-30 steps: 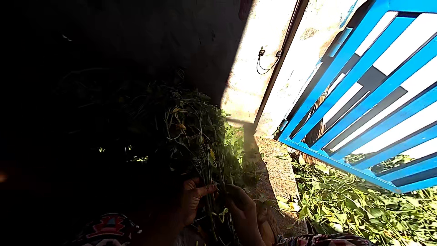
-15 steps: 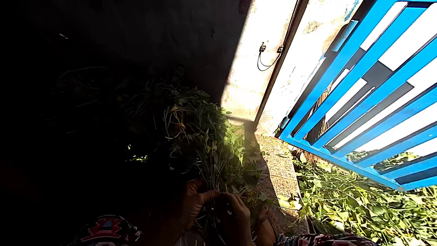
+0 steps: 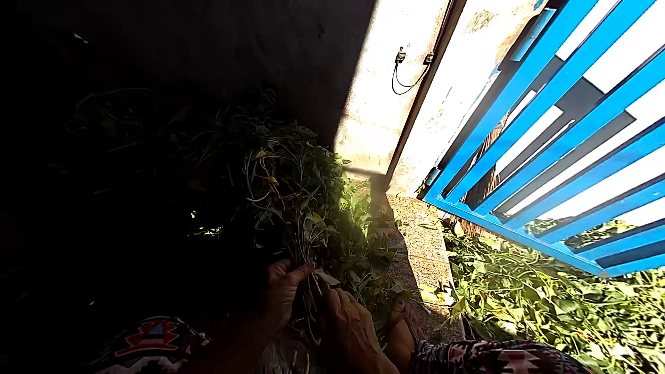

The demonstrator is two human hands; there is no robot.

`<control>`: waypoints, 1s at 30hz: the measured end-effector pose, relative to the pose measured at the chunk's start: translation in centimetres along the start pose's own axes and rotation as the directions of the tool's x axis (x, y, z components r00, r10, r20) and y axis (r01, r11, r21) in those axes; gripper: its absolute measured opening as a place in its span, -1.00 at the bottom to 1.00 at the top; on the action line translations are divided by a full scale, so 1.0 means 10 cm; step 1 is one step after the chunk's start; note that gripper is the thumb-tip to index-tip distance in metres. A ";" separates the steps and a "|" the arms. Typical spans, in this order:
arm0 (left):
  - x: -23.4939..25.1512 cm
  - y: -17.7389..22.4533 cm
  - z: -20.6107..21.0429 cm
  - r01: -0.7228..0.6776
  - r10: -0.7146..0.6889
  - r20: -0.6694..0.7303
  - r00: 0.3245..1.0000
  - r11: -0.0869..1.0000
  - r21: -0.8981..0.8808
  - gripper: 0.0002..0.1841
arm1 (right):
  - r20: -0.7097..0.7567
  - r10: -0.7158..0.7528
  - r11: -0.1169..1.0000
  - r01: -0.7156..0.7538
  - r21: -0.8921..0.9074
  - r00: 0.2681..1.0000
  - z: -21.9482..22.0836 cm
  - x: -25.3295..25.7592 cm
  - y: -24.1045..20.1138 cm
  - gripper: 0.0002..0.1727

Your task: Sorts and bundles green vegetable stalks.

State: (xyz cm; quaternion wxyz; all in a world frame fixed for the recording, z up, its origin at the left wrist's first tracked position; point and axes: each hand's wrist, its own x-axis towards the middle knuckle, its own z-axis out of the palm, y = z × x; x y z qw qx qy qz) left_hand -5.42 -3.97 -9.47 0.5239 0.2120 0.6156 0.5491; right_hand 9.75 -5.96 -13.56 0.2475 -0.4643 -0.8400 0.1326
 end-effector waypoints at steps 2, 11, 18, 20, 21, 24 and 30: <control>0.06 0.08 -0.03 -0.027 0.020 -0.112 0.993 0.998 -0.060 -0.89 | 0.029 -0.049 0.998 0.050 -0.039 0.998 -0.09 0.01 0.05 -0.76; 0.20 0.55 -0.35 -0.303 0.220 -0.395 0.892 0.939 -0.160 -0.88 | 0.355 0.796 0.602 -0.696 -0.390 0.490 -0.20 0.12 1.37 -0.32; 0.04 0.37 -0.26 -0.043 0.015 -0.176 0.984 0.986 -0.160 -0.89 | 0.662 0.714 0.595 -0.697 -0.399 0.230 0.11 -0.15 1.00 -0.53; 0.02 0.39 -0.26 -0.014 -0.014 -0.162 0.987 0.985 -0.171 -0.89 | 0.688 0.670 0.631 -0.702 -0.329 0.280 0.19 -0.13 1.18 -0.51; 0.01 0.41 -0.26 -0.006 -0.021 -0.153 0.988 0.985 -0.173 -0.89 | 0.666 0.656 0.654 -0.707 -0.268 0.354 0.26 -0.11 1.31 -0.52; 0.00 0.42 -0.28 0.001 -0.022 -0.118 0.993 0.985 -0.174 -0.86 | 0.521 0.534 0.691 -0.699 0.185 0.666 0.28 -0.01 1.50 -0.66; -0.01 0.32 -0.21 0.097 -0.106 -0.040 0.994 0.978 -0.183 -0.79 | 0.450 0.355 0.240 -0.545 0.803 0.819 -0.06 0.09 1.13 -0.64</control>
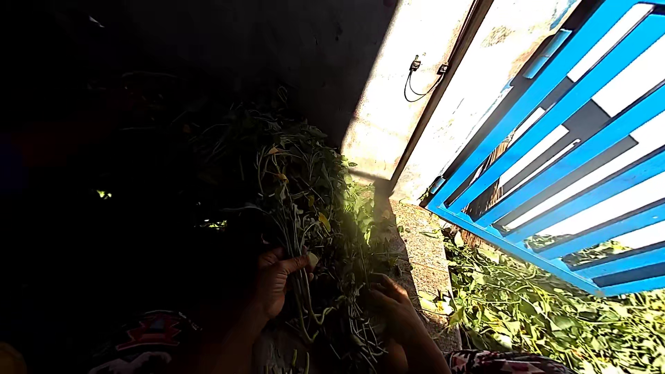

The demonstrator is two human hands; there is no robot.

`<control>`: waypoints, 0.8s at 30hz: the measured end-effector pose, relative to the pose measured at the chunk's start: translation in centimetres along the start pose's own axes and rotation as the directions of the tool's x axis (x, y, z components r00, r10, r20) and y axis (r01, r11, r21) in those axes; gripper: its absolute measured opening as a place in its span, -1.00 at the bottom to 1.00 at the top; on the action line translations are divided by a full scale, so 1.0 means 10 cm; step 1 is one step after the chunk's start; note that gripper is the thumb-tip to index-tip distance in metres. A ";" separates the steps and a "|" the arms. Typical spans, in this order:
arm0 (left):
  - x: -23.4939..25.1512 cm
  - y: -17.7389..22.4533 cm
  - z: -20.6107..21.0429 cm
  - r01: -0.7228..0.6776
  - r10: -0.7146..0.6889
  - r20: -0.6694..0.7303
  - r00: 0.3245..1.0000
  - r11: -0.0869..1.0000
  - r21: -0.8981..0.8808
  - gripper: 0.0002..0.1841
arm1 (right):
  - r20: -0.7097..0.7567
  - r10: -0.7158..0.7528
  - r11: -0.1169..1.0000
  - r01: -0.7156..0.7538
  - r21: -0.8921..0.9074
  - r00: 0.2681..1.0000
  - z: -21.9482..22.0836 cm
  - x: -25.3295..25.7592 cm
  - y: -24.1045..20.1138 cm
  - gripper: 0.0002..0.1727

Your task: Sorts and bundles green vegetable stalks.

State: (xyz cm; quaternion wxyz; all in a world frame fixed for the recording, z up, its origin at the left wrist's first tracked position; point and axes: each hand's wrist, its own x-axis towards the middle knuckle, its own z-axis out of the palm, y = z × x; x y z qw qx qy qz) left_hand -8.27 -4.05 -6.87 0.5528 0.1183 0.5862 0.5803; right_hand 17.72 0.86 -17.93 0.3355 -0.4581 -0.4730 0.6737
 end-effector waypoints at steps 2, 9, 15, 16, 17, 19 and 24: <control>-0.01 -0.05 0.03 0.018 -0.020 0.023 1.000 0.998 0.056 -0.80 | 0.046 -0.041 0.998 0.039 0.045 0.998 0.08 -0.04 -0.07 -0.63; -0.03 -0.34 0.09 -0.048 0.019 0.162 0.987 0.984 0.172 -0.81 | -0.015 -0.455 0.886 0.451 -0.106 0.891 0.62 -0.16 -0.09 -0.77; -0.04 -0.44 0.14 -0.113 0.078 0.168 0.983 0.971 0.209 -0.82 | -0.058 -0.622 0.734 0.556 -0.390 0.781 0.85 -0.21 0.03 -0.79; -0.04 -0.44 0.15 -0.117 0.078 0.179 0.981 0.969 0.217 -0.82 | -0.062 -0.640 0.715 0.564 -0.413 0.766 0.87 -0.22 0.04 -0.79; -0.04 -0.44 0.15 -0.120 0.077 0.190 0.979 0.967 0.223 -0.82 | -0.068 -0.658 0.697 0.573 -0.431 0.750 0.89 -0.23 0.05 -0.78; -0.01 -0.45 0.14 -0.127 0.072 0.227 0.971 0.963 0.240 -0.84 | -0.072 -0.694 0.661 0.596 -0.456 0.716 0.92 -0.23 0.06 -0.76; -0.03 -0.48 0.14 -0.159 0.099 0.248 0.964 0.959 0.233 -0.89 | -0.040 -0.754 0.533 0.575 -0.621 0.656 0.93 -0.23 0.04 -0.75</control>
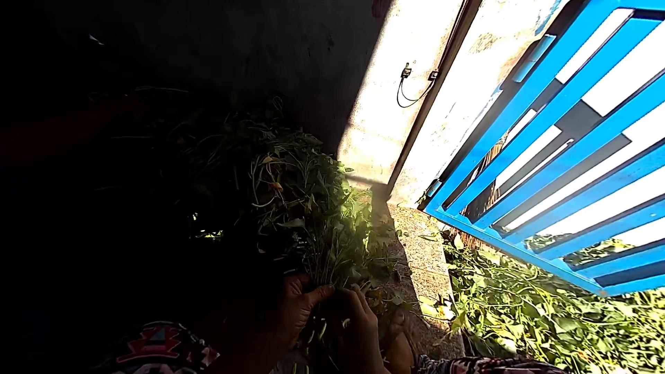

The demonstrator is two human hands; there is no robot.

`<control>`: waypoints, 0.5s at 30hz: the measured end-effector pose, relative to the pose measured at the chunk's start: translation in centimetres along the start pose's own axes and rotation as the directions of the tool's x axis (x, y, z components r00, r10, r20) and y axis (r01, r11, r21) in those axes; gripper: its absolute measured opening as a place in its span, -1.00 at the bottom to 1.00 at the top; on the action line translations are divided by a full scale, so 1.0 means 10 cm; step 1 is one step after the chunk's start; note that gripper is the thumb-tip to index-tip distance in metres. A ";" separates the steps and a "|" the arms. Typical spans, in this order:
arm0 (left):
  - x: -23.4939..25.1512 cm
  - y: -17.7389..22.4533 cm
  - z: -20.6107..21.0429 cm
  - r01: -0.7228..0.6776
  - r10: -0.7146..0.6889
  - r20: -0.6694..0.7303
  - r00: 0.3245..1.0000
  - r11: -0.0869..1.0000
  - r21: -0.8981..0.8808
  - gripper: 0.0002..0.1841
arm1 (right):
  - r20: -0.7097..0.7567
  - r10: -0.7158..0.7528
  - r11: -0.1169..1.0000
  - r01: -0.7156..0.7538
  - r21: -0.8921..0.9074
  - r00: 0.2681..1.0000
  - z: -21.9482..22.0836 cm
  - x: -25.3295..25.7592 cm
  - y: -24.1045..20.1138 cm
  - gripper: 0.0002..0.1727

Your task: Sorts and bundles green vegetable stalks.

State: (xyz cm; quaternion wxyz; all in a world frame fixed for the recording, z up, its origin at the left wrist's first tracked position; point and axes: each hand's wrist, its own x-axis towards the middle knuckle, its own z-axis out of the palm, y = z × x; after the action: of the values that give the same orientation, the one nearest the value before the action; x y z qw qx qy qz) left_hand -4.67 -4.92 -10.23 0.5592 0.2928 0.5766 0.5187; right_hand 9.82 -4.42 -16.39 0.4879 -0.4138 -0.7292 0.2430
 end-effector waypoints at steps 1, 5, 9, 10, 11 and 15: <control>0.00 -0.01 0.01 0.001 -0.001 -0.010 1.000 1.000 0.005 -0.89 | 0.010 -0.008 0.998 0.009 -0.069 1.000 0.00 0.01 -0.01 -0.75; -0.03 -0.02 0.07 0.020 -0.020 -0.024 1.000 1.000 0.020 -0.88 | 0.046 0.100 0.989 -0.095 -0.112 0.994 0.01 -0.02 -0.03 -0.78; -0.09 -0.07 0.05 -0.041 0.045 -0.060 0.997 0.998 0.053 -0.89 | 0.183 0.267 0.959 -0.280 0.049 0.946 0.04 -0.04 -0.13 -0.76; -0.09 -0.10 0.04 -0.069 0.074 -0.079 0.994 0.995 0.067 -0.90 | 0.207 0.269 0.954 -0.290 0.079 0.941 0.04 -0.04 -0.16 -0.74; -0.10 -0.14 0.03 -0.093 0.102 -0.103 0.989 0.991 0.091 -0.90 | 0.224 0.261 0.951 -0.290 0.108 0.939 0.04 -0.06 -0.17 -0.71; -0.13 -0.12 0.03 -0.089 0.103 -0.047 0.994 0.968 0.236 -0.88 | 0.249 0.324 0.904 -0.376 0.204 0.913 0.02 -0.02 -0.20 -0.69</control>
State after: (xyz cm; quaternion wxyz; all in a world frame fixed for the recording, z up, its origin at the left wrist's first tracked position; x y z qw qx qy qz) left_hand -3.88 -6.37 -10.85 0.4778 0.3686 0.6350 0.4824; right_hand 8.94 -5.67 -15.04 0.4043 -0.4464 -0.6535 0.4584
